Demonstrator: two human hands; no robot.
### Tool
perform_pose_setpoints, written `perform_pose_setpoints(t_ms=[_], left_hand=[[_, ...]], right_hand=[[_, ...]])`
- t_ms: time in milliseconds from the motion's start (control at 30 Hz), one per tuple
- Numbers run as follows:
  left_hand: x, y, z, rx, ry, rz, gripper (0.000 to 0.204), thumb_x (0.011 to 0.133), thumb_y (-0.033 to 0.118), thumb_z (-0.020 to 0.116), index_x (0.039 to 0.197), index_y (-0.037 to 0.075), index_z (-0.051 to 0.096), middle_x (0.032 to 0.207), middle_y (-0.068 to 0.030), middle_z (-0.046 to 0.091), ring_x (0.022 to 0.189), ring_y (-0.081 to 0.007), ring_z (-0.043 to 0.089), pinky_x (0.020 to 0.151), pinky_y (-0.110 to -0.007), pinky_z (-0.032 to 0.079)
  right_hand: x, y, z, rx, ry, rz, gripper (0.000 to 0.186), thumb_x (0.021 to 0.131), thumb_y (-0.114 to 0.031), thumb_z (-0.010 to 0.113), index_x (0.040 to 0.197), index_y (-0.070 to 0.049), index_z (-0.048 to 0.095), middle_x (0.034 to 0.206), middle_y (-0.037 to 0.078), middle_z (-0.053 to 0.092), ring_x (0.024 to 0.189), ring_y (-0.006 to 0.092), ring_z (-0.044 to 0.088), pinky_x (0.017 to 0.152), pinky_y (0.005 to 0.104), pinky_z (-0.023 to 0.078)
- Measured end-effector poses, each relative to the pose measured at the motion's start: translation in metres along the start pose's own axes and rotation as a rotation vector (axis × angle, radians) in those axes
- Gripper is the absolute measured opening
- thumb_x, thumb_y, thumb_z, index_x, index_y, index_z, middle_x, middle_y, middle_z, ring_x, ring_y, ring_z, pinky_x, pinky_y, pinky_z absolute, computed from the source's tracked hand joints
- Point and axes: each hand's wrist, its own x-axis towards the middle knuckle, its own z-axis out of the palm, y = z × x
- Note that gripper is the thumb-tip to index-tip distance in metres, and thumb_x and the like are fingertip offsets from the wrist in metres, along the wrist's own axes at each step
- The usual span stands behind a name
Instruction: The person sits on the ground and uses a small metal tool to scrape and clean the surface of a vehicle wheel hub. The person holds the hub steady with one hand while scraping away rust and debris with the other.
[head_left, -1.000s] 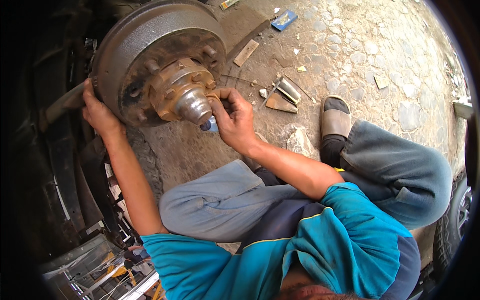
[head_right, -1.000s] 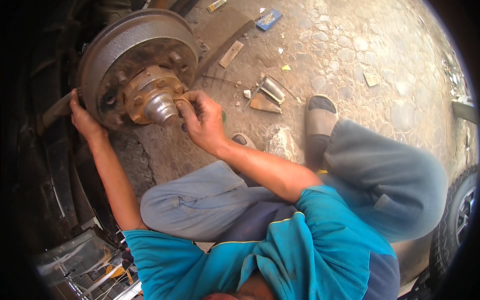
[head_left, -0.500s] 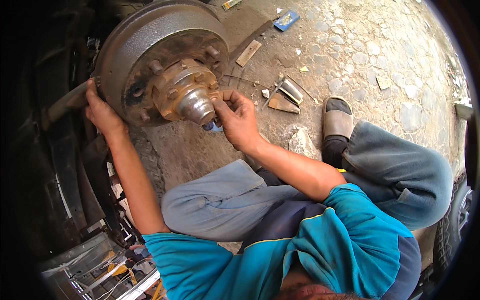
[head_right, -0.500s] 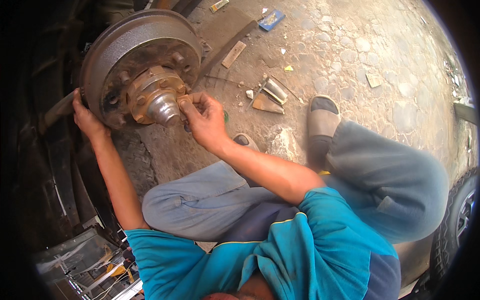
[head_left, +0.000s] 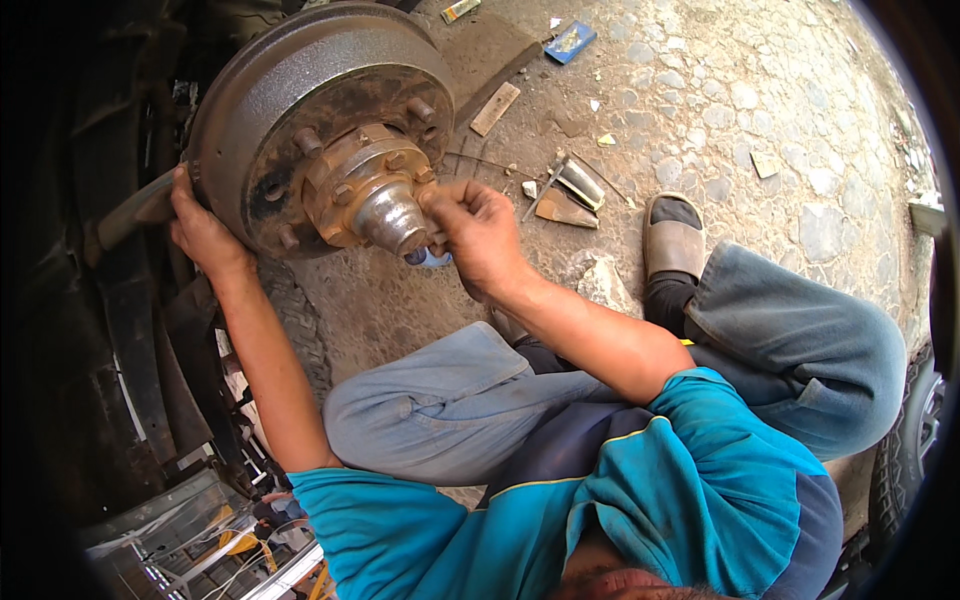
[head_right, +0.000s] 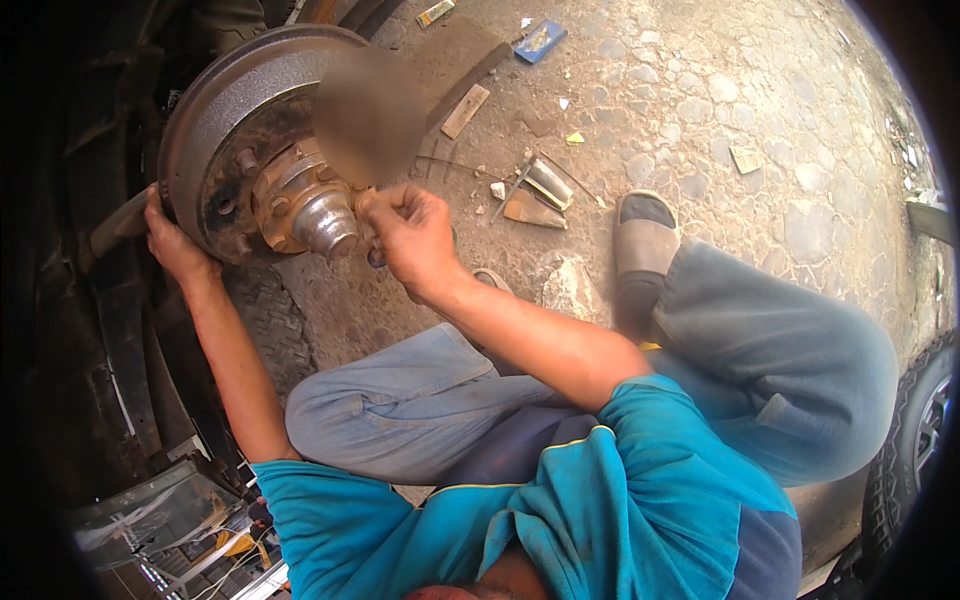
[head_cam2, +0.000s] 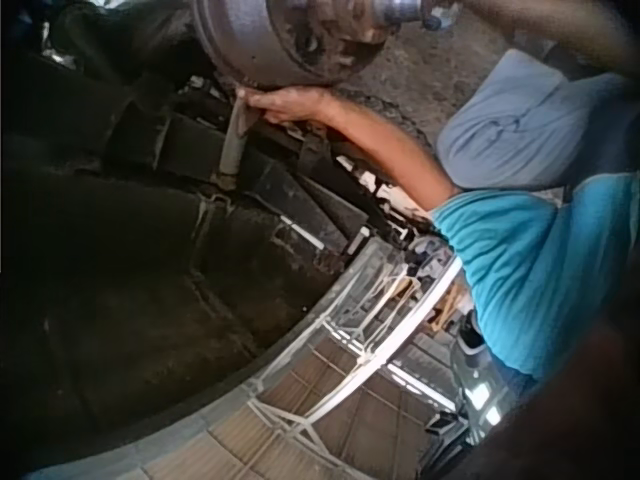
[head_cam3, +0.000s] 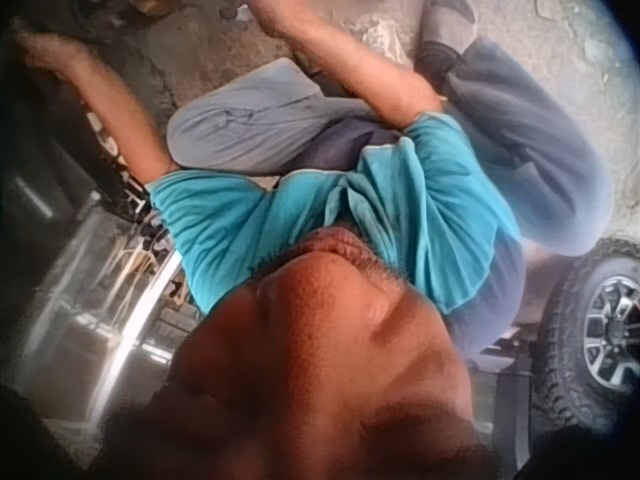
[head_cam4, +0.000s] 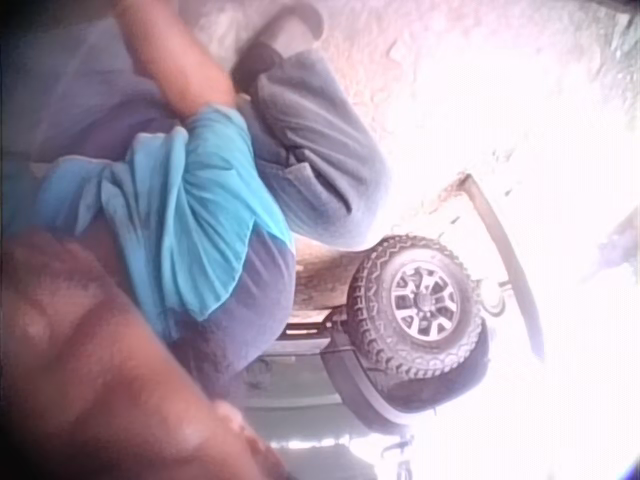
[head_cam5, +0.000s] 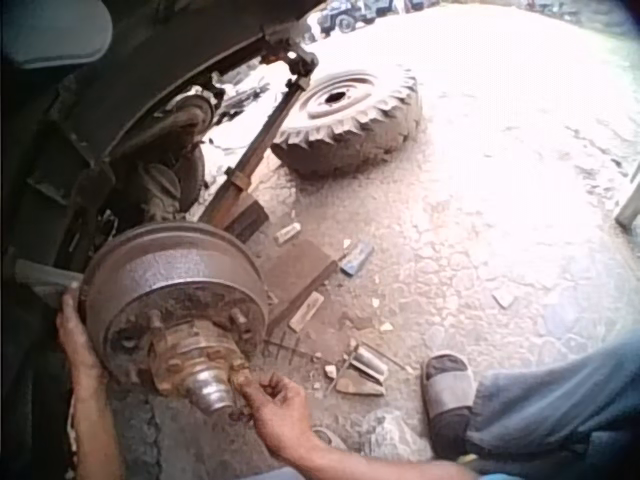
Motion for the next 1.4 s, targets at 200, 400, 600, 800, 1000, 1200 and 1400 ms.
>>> perform_pose_setpoints(t_ms=[200,400,600,800,1000,1200,1400], left_hand=[[0.0,0.001,0.001,0.028,0.012,0.018,0.045,0.094,0.03,0.064,0.116,-0.009,0.066,0.114,-0.0123,0.066,0.099,-0.0196,0.063,0.089,-0.034,0.05],[-0.001,0.003,0.002,0.066,0.019,-0.005,0.043,0.097,0.03,0.06,0.12,-0.006,0.063,0.118,-0.0109,0.064,0.104,-0.0199,0.063,0.089,-0.034,0.052],[0.001,0.002,0.002,0.058,0.002,-0.005,0.044,0.096,0.031,0.061,0.119,-0.006,0.064,0.118,-0.0112,0.064,0.103,-0.02,0.063,0.089,-0.034,0.052],[0.0,0.001,0.001,0.018,0.012,-0.011,0.043,0.095,0.03,0.062,0.118,-0.006,0.065,0.115,-0.0106,0.066,0.101,-0.0194,0.063,0.089,-0.034,0.052],[0.001,-0.002,0.0,0.029,0.022,0.001,0.042,0.096,0.03,0.062,0.118,-0.006,0.065,0.115,-0.0107,0.066,0.102,-0.0193,0.064,0.09,-0.034,0.052],[0.001,-0.003,0.001,-0.019,0.009,0.017,0.048,0.094,0.031,0.065,0.116,-0.011,0.064,0.114,-0.0139,0.066,0.099,-0.0191,0.063,0.089,-0.032,0.05],[-0.001,0.0,0.003,0.008,0.024,0.02,0.048,0.093,0.031,0.066,0.116,-0.011,0.064,0.114,-0.0134,0.066,0.099,-0.019,0.063,0.089,-0.032,0.05]], right_hand=[[0.002,0.008,-0.002,-0.056,-0.019,-0.064,0.02,0.096,-0.017,0.065,0.098,0.003,0.06,0.074,0.006,0.064,0.057,0.0095,0.058,0.047,0.0243,0.047],[0.007,0.007,-0.003,-0.129,-0.018,-0.19,0.02,0.097,-0.017,0.064,0.098,0.003,0.06,0.074,0.005,0.064,0.057,0.0087,0.058,0.049,0.0233,0.047],[0.009,0.006,-0.001,-0.118,-0.004,-0.296,0.019,0.096,-0.014,0.064,0.099,0.004,0.06,0.077,0.006,0.065,0.062,0.0081,0.06,0.052,0.0233,0.049],[0.006,0.005,0.003,-0.112,-0.007,-0.334,0.016,0.095,-0.01,0.064,0.098,0.005,0.06,0.077,0.007,0.066,0.061,0.0079,0.06,0.052,0.0238,0.049],[-0.001,0.007,0.005,-0.128,-0.008,-0.305,0.015,0.095,-0.008,0.063,0.099,0.006,0.061,0.079,0.007,0.066,0.062,0.0085,0.061,0.051,0.0241,0.05],[0.004,0.013,0.0,-0.19,-0.033,-0.415,0.015,0.095,-0.008,0.064,0.102,0.006,0.062,0.08,0.008,0.067,0.066,0.0085,0.061,0.053,0.0245,0.05],[-0.002,0.008,0.003,-0.21,-0.002,-0.394,0.012,0.094,-0.006,0.064,0.098,0.005,0.063,0.086,0.01,0.067,0.075,0.0115,0.063,0.062,0.0258,0.051]])
